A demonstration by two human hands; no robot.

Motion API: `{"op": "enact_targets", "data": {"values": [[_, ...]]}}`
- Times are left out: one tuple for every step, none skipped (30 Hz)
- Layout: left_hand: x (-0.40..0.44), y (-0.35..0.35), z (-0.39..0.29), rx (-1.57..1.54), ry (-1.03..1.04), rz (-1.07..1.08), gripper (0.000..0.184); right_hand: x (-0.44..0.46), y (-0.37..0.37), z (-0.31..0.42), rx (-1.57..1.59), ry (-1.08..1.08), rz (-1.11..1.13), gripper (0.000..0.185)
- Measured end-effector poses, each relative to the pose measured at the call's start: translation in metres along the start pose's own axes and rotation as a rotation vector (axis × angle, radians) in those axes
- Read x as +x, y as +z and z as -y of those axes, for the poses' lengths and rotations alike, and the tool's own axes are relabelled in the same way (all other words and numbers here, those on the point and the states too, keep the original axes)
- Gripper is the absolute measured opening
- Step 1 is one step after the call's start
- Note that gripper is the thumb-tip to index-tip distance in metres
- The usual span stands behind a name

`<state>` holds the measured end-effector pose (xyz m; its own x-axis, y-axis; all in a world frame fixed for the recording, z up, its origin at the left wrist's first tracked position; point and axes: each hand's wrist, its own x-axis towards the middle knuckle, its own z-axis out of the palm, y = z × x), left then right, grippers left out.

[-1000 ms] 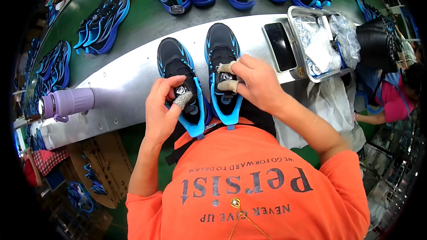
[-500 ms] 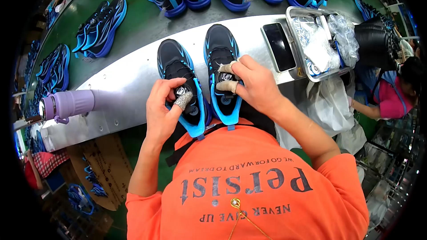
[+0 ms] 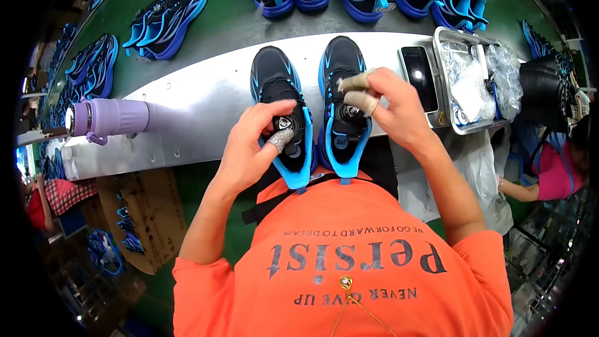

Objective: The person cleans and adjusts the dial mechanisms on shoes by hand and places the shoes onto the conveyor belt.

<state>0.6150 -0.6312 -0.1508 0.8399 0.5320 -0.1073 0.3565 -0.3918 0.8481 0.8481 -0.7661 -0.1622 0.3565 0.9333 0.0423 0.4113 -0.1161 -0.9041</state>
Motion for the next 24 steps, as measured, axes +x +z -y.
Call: {"op": "enact_targets", "data": {"values": [[0.000, 0.006, -0.002, 0.063, -0.012, -0.058, 0.046, 0.002, -0.002, 0.001, 0.006, 0.006, -0.029, 0.014], [0.002, 0.014, -0.005, 0.130, -0.023, -0.118, 0.047, 0.003, -0.001, 0.000, -0.009, -0.026, -0.018, 0.014], [0.004, 0.017, -0.007, 0.199, -0.031, -0.176, 0.048, 0.006, 0.002, -0.001, -0.025, -0.061, -0.010, 0.014], [0.005, 0.014, -0.004, 0.153, -0.015, -0.123, 0.046, 0.007, 0.004, -0.002, -0.037, -0.093, -0.004, 0.014], [0.007, 0.008, -0.001, 0.106, 0.001, -0.069, 0.044, 0.007, 0.004, -0.002, -0.063, -0.078, 0.024, 0.013], [0.008, 0.001, 0.003, 0.058, 0.015, -0.016, 0.042, 0.005, 0.006, -0.001, -0.088, -0.062, 0.055, 0.013], [0.008, -0.002, 0.005, 0.010, 0.029, 0.037, 0.040, 0.004, 0.006, -0.001, -0.114, -0.048, 0.085, 0.013], [0.006, -0.002, 0.005, 0.019, 0.065, 0.016, 0.042, 0.005, 0.005, -0.002, -0.131, -0.061, 0.083, 0.013], [0.005, 0.001, 0.005, 0.093, 0.060, -0.044, 0.044, 0.005, 0.006, -0.004, -0.126, -0.062, 0.086, 0.013], [0.005, 0.006, 0.003, 0.169, 0.055, -0.106, 0.045, 0.006, 0.007, -0.007, -0.121, -0.065, 0.089, 0.013], [0.006, 0.008, 0.004, 0.245, 0.054, -0.168, 0.048, 0.009, 0.008, -0.009, -0.119, -0.070, 0.089, 0.013], [0.006, 0.005, 0.000, 0.196, -0.078, -0.068, 0.050, 0.010, 0.008, -0.007, -0.120, -0.078, 0.092, 0.013], [0.008, 0.000, 0.003, 0.115, -0.055, 0.007, 0.050, 0.010, 0.009, 0.000, -0.122, -0.085, 0.098, 0.013], [0.010, -0.007, 0.009, 0.033, -0.033, 0.081, 0.049, 0.010, 0.009, 0.004, -0.122, -0.092, 0.106, 0.013], [0.011, -0.011, 0.012, -0.048, -0.011, 0.152, 0.049, 0.010, 0.009, 0.005, -0.117, -0.076, 0.113, 0.013], [0.010, -0.009, 0.013, -0.058, 0.036, 0.106, 0.045, 0.011, 0.008, 0.005, -0.112, -0.066, 0.115, 0.013], [0.010, -0.007, 0.012, -0.035, 0.052, 0.064, 0.045, 0.012, 0.009, 0.006, -0.107, -0.052, 0.118, 0.013], [0.008, -0.004, 0.009, -0.014, 0.061, 0.024, 0.045, 0.012, 0.010, 0.005, -0.112, -0.045, 0.126, 0.013], [0.009, -0.001, 0.006, 0.009, 0.076, -0.019, 0.045, 0.013, 0.012, 0.002, -0.120, -0.043, 0.130, 0.013], [0.008, 0.003, 0.004, 0.055, 0.022, -0.083, 0.044, 0.015, 0.014, 0.002, -0.129, -0.039, 0.131, 0.013], [0.008, 0.002, 0.003, 0.052, -0.003, -0.059, 0.044, 0.015, 0.014, 0.002, -0.131, -0.050, 0.128, 0.013], [0.008, 0.002, 0.003, 0.047, -0.029, -0.034, 0.044, 0.014, 0.015, 0.002, -0.133, -0.060, 0.127, 0.013], [0.010, 0.000, 0.003, 0.043, -0.054, -0.009, 0.044, 0.015, 0.015, 0.002, -0.135, -0.070, 0.124, 0.013], [0.013, -0.007, 0.008, -0.023, -0.051, 0.081, 0.044, 0.014, 0.015, 0.001, -0.134, -0.059, 0.131, 0.013]]}}
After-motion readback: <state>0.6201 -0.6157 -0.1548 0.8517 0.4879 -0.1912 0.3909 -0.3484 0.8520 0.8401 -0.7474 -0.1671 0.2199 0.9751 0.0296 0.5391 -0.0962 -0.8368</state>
